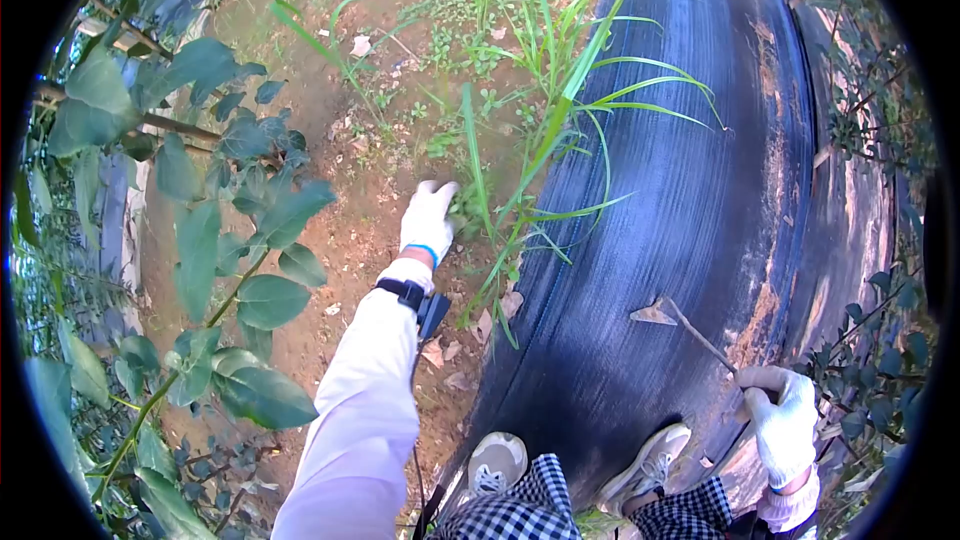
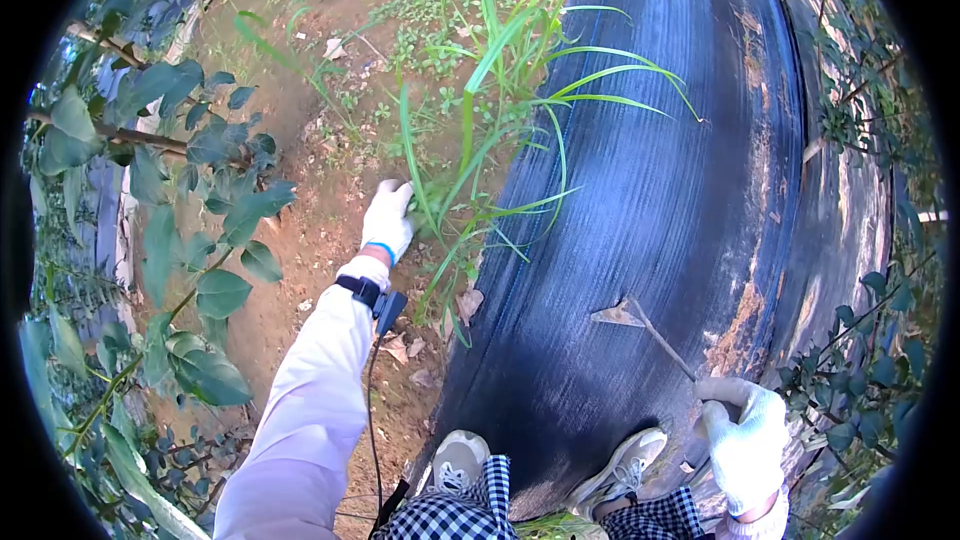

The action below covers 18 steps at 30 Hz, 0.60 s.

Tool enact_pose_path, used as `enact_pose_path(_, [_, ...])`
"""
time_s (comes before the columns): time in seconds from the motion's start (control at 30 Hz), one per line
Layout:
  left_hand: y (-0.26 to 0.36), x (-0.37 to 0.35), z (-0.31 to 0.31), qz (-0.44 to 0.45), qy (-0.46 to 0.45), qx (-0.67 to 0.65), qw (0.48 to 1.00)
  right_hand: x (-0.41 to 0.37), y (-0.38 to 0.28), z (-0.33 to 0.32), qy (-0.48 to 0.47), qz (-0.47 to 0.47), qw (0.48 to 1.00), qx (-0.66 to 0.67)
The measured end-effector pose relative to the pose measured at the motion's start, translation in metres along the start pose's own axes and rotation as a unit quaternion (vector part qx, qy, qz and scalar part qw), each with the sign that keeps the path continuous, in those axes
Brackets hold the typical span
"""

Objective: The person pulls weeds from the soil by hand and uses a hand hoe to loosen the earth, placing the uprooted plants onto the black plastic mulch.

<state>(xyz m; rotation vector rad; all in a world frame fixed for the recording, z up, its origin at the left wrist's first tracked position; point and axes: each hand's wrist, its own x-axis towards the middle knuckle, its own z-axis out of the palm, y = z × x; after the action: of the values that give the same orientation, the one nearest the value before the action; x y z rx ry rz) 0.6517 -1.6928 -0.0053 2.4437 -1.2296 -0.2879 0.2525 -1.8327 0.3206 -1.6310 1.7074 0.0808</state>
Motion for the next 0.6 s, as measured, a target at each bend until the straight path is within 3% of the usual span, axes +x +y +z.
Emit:
enact_pose_path(0.03, [-0.003,0.004,0.003,-0.006,-0.041,0.021,0.999,-0.001,-0.002,0.000,-0.002,0.003,1.000,-0.003])
enact_pose_path(0.07, [-0.008,0.006,0.001,0.062,0.010,0.038,0.997,0.000,-0.003,0.001,-0.001,-0.002,1.000,0.003])
enact_pose_path(0.1, [-0.015,0.006,-0.002,-0.047,0.005,-0.091,0.995,0.000,-0.003,0.001,-0.001,-0.007,1.000,0.008])
enact_pose_path(0.17, [-0.016,-0.001,-0.018,-0.255,-0.016,-0.338,0.906,0.000,0.002,0.001,0.006,-0.009,1.000,0.020])
enact_pose_path(0.2, [-0.028,-0.006,-0.021,-0.247,0.047,-0.484,0.838,0.001,0.005,0.001,0.013,-0.009,1.000,0.025])
enact_pose_path(0.23, [-0.029,-0.012,-0.035,-0.235,0.086,-0.500,0.829,0.000,0.009,0.001,0.017,-0.006,0.999,0.029])
enact_pose_path(0.33, [-0.057,-0.027,-0.036,-0.293,0.046,-0.410,0.862,0.001,0.005,0.000,0.009,-0.011,1.000,0.023])
enact_pose_path(0.43, [-0.059,-0.034,-0.012,-0.041,0.055,-0.283,0.957,0.002,0.003,-0.001,0.004,-0.008,1.000,0.014])
enact_pose_path(0.47, [-0.036,-0.032,-0.027,-0.065,-0.005,-0.114,0.991,0.002,0.003,-0.003,-0.002,-0.003,1.000,0.009])
enact_pose_path(0.6, [-0.035,-0.052,-0.030,-0.107,0.004,0.013,0.994,0.003,0.006,-0.003,0.002,-0.006,1.000,0.025])
